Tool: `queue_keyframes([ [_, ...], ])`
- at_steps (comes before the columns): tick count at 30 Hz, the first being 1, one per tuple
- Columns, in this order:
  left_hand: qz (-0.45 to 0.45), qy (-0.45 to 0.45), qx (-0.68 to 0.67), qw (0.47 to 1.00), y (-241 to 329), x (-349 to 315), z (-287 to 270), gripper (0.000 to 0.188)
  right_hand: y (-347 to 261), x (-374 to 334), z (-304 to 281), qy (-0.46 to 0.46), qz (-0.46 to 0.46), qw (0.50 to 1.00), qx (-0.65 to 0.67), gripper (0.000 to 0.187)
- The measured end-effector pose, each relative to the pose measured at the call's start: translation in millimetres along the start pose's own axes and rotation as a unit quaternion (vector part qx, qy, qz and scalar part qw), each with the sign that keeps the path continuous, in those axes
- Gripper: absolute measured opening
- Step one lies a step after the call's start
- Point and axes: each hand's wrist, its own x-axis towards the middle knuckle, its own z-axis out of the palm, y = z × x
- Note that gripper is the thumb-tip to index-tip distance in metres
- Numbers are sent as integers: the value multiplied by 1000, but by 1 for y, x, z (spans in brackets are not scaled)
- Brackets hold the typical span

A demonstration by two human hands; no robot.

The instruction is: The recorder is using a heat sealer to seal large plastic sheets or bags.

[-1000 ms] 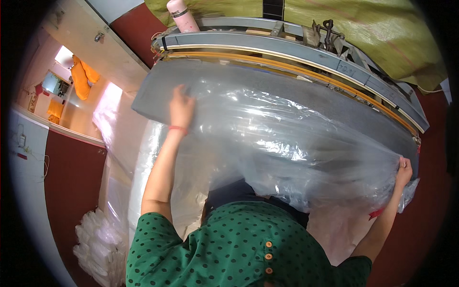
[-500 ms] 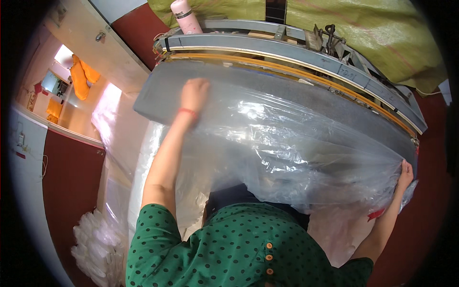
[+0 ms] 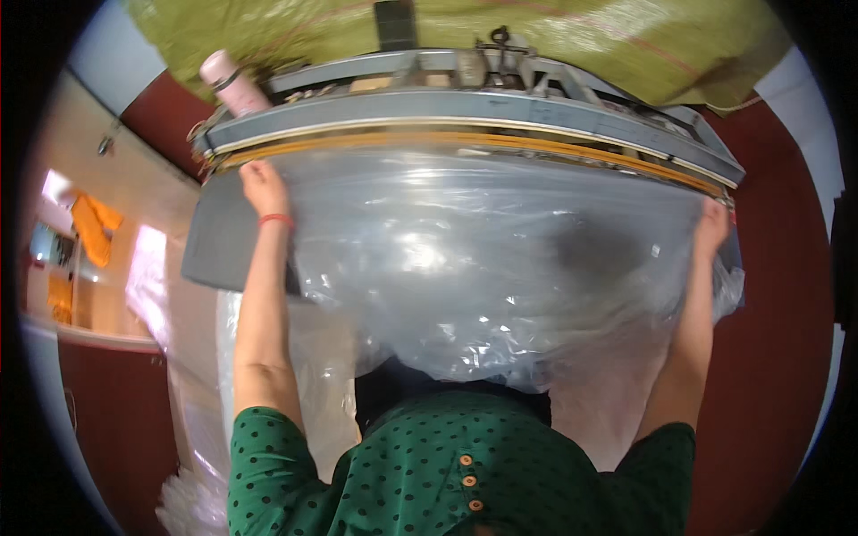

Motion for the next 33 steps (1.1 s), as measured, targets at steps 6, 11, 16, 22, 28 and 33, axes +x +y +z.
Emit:
queue_keyframes([
  [6, -54, -14, -34, 998, -48, 28, 37, 18, -37, 1, 57, -29, 158, 973, 166, 16],
  [11, -128, -50, -120, 983, -58, 35, 45, 18, -9, 7, 66, 17, 174, 981, 89, 15],
  [16, -151, 139, -51, 977, -64, 41, 46, 21, -23, 12, 53, -8, 220, 955, 199, 9],
  [22, -431, -171, -291, 837, -36, 42, 3, 40, -30, 7, 36, -44, 217, 951, 217, 11],
  [28, -372, -391, -190, 820, -30, 35, -45, 44, -109, -19, -39, -62, -42, 997, -32, 20],
  [33, -251, -453, -276, 810, 37, -15, -51, 16, -15, -76, -151, -42, 115, 961, -246, 27],
])
